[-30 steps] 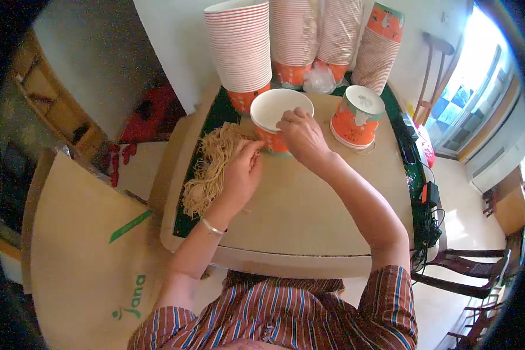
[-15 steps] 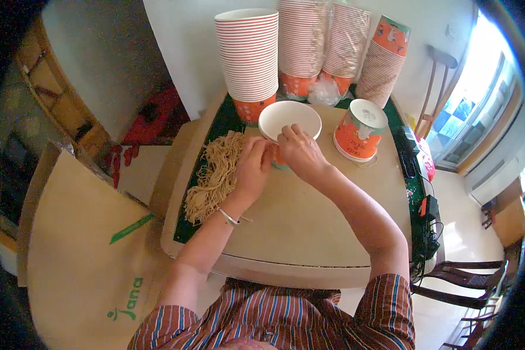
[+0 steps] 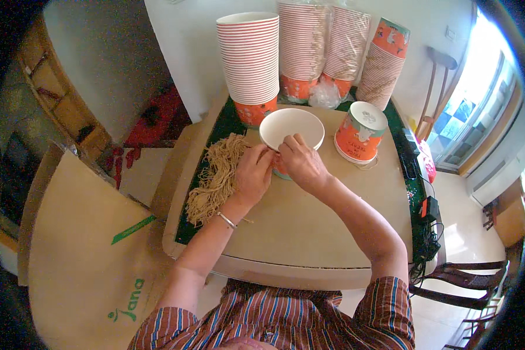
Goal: Manually attaching and tying thin string handles to paper bowls.
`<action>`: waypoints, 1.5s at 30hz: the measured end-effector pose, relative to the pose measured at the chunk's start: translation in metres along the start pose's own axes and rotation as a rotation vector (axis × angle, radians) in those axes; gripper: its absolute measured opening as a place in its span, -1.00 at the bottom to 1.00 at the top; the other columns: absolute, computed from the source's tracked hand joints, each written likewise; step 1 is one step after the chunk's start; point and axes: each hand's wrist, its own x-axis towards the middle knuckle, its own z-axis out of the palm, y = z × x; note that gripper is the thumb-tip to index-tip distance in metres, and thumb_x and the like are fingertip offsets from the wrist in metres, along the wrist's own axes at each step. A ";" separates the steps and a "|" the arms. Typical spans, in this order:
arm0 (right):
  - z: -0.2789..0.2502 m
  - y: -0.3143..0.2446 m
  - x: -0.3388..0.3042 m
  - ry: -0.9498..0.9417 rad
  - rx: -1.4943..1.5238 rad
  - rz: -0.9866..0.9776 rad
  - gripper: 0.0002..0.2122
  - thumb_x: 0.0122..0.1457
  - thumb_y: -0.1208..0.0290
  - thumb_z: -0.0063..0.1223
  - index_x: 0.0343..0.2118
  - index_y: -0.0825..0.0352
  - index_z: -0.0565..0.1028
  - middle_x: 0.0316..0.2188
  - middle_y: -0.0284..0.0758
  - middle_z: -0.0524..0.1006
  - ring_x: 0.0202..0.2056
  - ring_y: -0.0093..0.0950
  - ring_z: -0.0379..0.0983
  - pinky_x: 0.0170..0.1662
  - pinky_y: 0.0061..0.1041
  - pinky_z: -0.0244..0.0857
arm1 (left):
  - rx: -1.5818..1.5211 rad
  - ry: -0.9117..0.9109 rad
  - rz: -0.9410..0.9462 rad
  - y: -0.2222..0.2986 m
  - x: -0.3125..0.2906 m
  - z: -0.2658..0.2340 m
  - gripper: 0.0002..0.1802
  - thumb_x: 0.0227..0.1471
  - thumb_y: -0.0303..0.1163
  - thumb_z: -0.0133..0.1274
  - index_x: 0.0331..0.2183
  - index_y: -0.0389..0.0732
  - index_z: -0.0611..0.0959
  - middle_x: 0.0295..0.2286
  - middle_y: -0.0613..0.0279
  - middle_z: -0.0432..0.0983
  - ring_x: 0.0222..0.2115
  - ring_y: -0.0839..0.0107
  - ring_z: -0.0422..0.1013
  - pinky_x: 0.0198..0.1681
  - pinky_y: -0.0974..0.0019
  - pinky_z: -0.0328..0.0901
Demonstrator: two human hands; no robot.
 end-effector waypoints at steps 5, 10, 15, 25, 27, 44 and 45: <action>-0.005 -0.001 -0.005 0.079 0.086 -0.016 -0.83 -0.05 0.56 0.12 -0.36 0.37 0.43 -0.32 -0.22 0.36 -0.20 -0.19 0.35 -0.18 -0.23 0.41 | -0.136 0.045 -0.060 -0.006 0.011 -0.004 -0.80 -0.04 -0.56 0.07 -0.27 -0.28 0.58 -0.23 0.09 0.45 -0.22 0.10 0.39 -0.16 0.10 0.32; -0.006 0.001 -0.005 0.065 0.000 -0.128 -0.84 -0.01 0.56 0.13 -0.33 0.36 0.45 -0.34 -0.26 0.41 -0.22 -0.25 0.38 -0.12 -0.28 0.33 | -0.139 0.063 -0.427 -0.040 0.045 0.008 -0.71 0.02 -0.33 0.18 -0.26 -0.33 0.55 -0.37 0.02 0.49 -0.36 0.15 0.46 -0.28 0.19 0.36; -0.011 0.004 -0.005 0.060 -0.010 -0.163 -0.81 -0.07 0.51 0.13 -0.35 0.34 0.44 -0.36 -0.25 0.38 -0.22 -0.23 0.36 -0.09 -0.27 0.28 | -0.019 -0.191 -0.536 -0.068 0.085 0.025 -0.63 -0.12 -0.18 0.25 -0.35 -0.27 0.61 -0.37 -0.05 0.57 -0.30 0.05 0.52 -0.22 0.09 0.39; -0.015 0.062 -0.009 0.252 0.240 0.712 -0.75 0.07 0.39 0.19 -0.25 0.33 0.38 -0.28 -0.14 0.41 -0.25 -0.24 0.40 -0.20 -0.22 0.30 | -0.005 -0.469 -0.635 -0.059 0.101 0.031 -0.84 -0.26 -0.36 0.14 -0.67 -0.25 0.62 -0.53 -0.12 0.58 -0.42 -0.02 0.55 -0.27 0.10 0.42; -0.017 0.067 -0.009 0.248 0.206 0.737 -0.73 0.05 0.36 0.20 -0.25 0.33 0.38 -0.27 -0.14 0.41 -0.25 -0.23 0.41 -0.19 -0.22 0.31 | -0.004 -0.437 -0.628 -0.056 0.102 0.027 -0.83 -0.26 -0.37 0.13 -0.70 -0.26 0.61 -0.56 -0.11 0.58 -0.45 -0.02 0.55 -0.29 0.11 0.42; -0.045 0.089 0.005 0.167 0.080 0.717 -0.71 0.07 0.40 0.02 -0.14 0.39 0.43 -0.37 -0.02 0.58 -0.30 -0.07 0.56 -0.22 -0.12 0.43 | -0.079 -0.383 -0.514 -0.042 0.139 -0.001 -0.72 -0.12 -0.34 0.12 -0.38 -0.38 0.61 -0.43 -0.18 0.58 -0.30 -0.08 0.53 -0.18 0.03 0.40; -0.047 0.084 0.013 0.164 0.085 0.711 -0.71 0.07 0.40 0.02 -0.14 0.39 0.43 -0.37 -0.02 0.58 -0.30 -0.07 0.56 -0.22 -0.12 0.43 | -0.074 -0.379 -0.520 -0.050 0.138 0.001 -0.72 -0.12 -0.34 0.12 -0.38 -0.38 0.61 -0.43 -0.18 0.58 -0.30 -0.08 0.53 -0.18 0.03 0.40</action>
